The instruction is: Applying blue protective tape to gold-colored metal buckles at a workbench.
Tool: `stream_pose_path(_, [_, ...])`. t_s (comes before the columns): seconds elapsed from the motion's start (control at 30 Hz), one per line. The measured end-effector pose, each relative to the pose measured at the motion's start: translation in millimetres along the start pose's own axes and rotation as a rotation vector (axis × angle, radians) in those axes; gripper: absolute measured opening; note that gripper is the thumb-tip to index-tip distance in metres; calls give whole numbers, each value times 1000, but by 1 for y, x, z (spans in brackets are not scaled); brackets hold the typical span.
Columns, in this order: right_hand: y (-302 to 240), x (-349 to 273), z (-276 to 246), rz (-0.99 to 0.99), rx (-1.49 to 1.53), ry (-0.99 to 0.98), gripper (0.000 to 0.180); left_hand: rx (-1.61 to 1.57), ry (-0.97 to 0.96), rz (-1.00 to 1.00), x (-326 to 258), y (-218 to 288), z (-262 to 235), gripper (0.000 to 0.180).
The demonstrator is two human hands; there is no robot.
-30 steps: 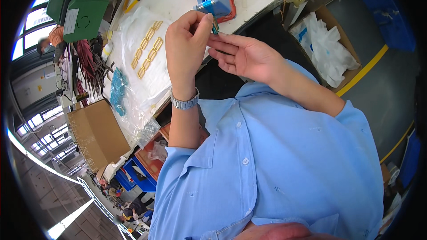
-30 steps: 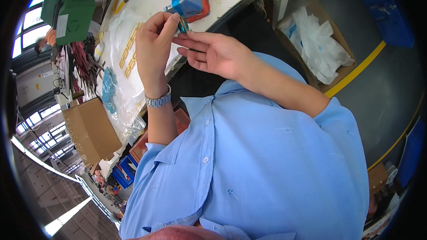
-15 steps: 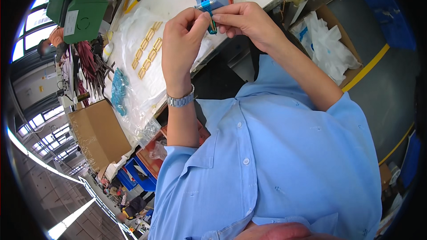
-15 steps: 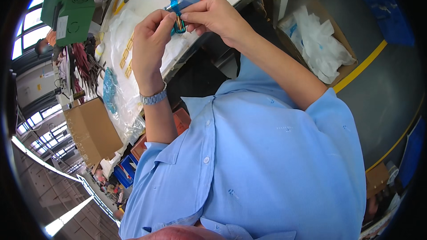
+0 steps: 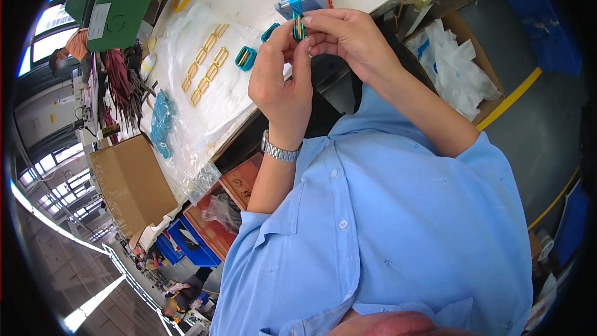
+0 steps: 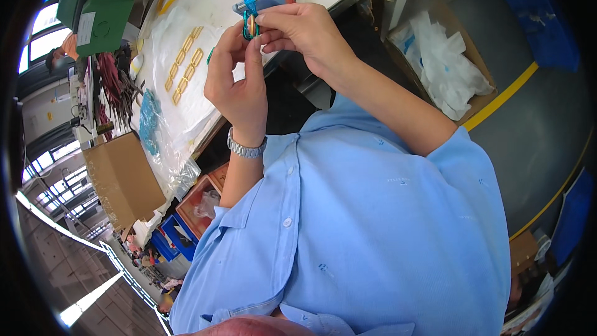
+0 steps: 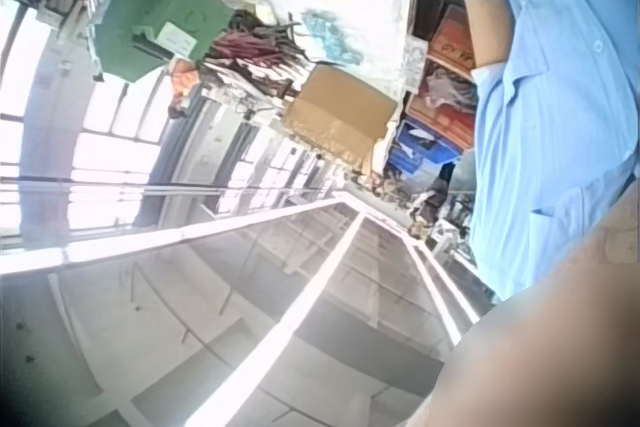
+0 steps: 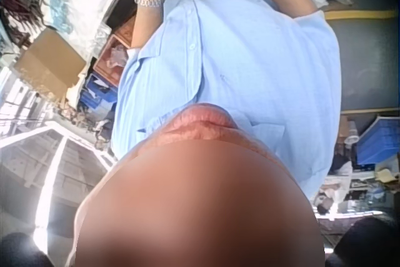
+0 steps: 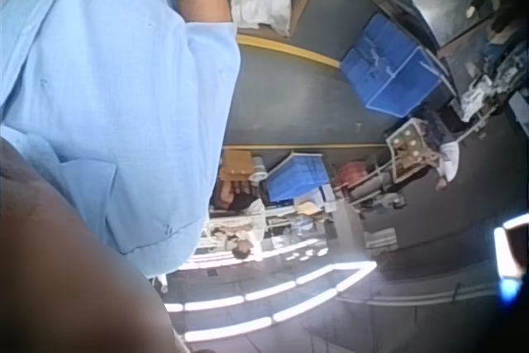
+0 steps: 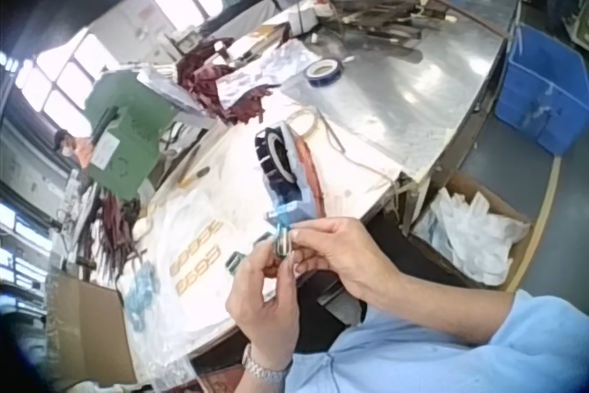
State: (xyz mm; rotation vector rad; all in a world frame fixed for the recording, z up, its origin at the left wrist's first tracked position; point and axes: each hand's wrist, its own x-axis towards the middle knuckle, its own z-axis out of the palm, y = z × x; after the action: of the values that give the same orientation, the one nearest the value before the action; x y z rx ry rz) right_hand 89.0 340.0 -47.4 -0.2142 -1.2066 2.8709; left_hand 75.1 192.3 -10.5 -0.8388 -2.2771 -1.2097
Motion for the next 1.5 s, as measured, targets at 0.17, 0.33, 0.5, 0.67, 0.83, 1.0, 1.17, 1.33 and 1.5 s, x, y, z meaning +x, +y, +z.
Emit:
stream_pose_path(0.17, [3,-10,9,144,149,77,23,77,56,138,5,-7,1,20])
stream_pose_path(0.33, [5,-16,9,265,246,177,21,101,-37,70,20,-2,-6,9])
stream_pose_path(0.5, [11,-7,1,352,398,206,19,112,-192,14,48,-4,-12,7])
stream_pose_path(0.67, [-2,-4,-6,311,264,84,19,141,-376,2,65,-1,-20,7])
stream_pose_path(0.83, [1,14,-12,181,85,-60,24,91,-404,-21,74,0,-25,8])
stream_pose_path(1.0, [2,14,-11,107,-41,-15,24,126,-437,-49,73,4,-25,8])
stream_pose_path(1.17, [26,6,-33,239,198,-30,23,159,-323,142,50,0,2,7])
stream_pose_path(1.33, [25,-41,-49,396,102,58,25,18,-402,-2,3,4,-2,7])
stream_pose_path(1.5, [-3,-51,-31,187,-381,-116,29,-368,-387,-476,-20,3,-30,10])
